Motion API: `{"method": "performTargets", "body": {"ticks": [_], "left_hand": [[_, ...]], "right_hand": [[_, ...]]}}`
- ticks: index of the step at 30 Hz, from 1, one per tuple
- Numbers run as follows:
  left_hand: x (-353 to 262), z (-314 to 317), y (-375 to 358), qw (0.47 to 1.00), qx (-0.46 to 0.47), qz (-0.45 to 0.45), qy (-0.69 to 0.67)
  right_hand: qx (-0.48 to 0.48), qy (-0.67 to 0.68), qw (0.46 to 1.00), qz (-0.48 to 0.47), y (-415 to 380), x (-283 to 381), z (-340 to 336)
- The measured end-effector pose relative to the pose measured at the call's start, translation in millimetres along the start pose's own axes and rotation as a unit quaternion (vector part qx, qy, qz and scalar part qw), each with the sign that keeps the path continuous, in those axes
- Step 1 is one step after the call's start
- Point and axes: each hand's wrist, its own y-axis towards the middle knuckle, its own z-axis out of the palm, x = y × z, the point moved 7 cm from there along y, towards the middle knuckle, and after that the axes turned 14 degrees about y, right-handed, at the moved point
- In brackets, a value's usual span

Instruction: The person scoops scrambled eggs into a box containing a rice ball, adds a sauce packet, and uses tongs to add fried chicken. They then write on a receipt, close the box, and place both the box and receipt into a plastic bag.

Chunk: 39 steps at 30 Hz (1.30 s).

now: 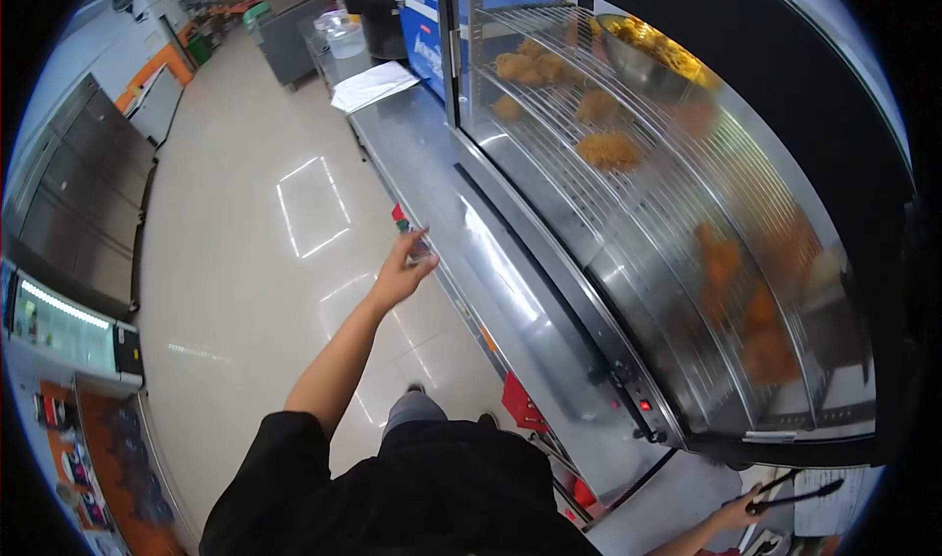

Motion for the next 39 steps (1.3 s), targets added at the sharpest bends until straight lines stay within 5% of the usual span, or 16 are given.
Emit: {"method": "performTargets", "body": {"ticks": [2,3,5,6,7,8,13,18,27,31,35,39], "left_hand": [[-48.6,-22.3,70.8,0.993,-0.061,0.099,-0.028],[-65.3,-32.9,108.0,0.986,-0.085,0.137,-0.028],[-98.4,-51.2,169.3,0.97,-0.123,0.209,-0.03],[-116.1,-59.9,191.0,0.961,-0.136,0.24,-0.03],[-128.6,-64.1,208.3,0.951,-0.148,0.27,-0.032],[-132.5,-61.4,222.8,0.95,-0.127,0.282,-0.055],[-135.4,-51.7,247.8,0.94,-0.097,0.322,-0.06],[-129.2,-52.3,251.7,0.927,-0.049,0.331,-0.171],[-155.8,7.9,185.4,0.846,0.212,0.395,-0.289],[-170.4,37.7,158.0,0.795,0.356,0.363,-0.332],[-131.5,86.2,121.8,0.72,0.567,0.358,-0.181],[-43.2,88.4,84.0,0.613,0.737,0.282,-0.028]], "right_hand": [[-0.013,0.006,1.0,0.012,-15.7,30.9,-51.8],[-0.003,-0.047,0.999,0.023,-43.2,111.5,-73.1],[-0.066,0.122,0.985,-0.105,-96.3,195.8,-100.8],[-0.015,0.03,0.992,-0.12,-126.0,275.9,-102.0],[-0.015,0.067,0.997,-0.044,-117.4,165.7,-143.9],[-0.051,0.005,0.997,-0.065,-142.4,167.3,-167.7],[-0.051,-0.06,0.994,-0.069,-285.6,338.1,-187.7],[0.074,0.017,0.997,0.009,-392.9,433.9,-190.4],[0.26,0.069,0.962,-0.046,-430.9,600.9,-104.7],[0.324,0.096,0.941,0.031,-449.9,627.0,-53.9],[0.381,0.069,0.921,0.042,-476.6,660.1,7.6],[0.404,-0.043,0.912,-0.059,-479.0,708.7,62.4]]}}
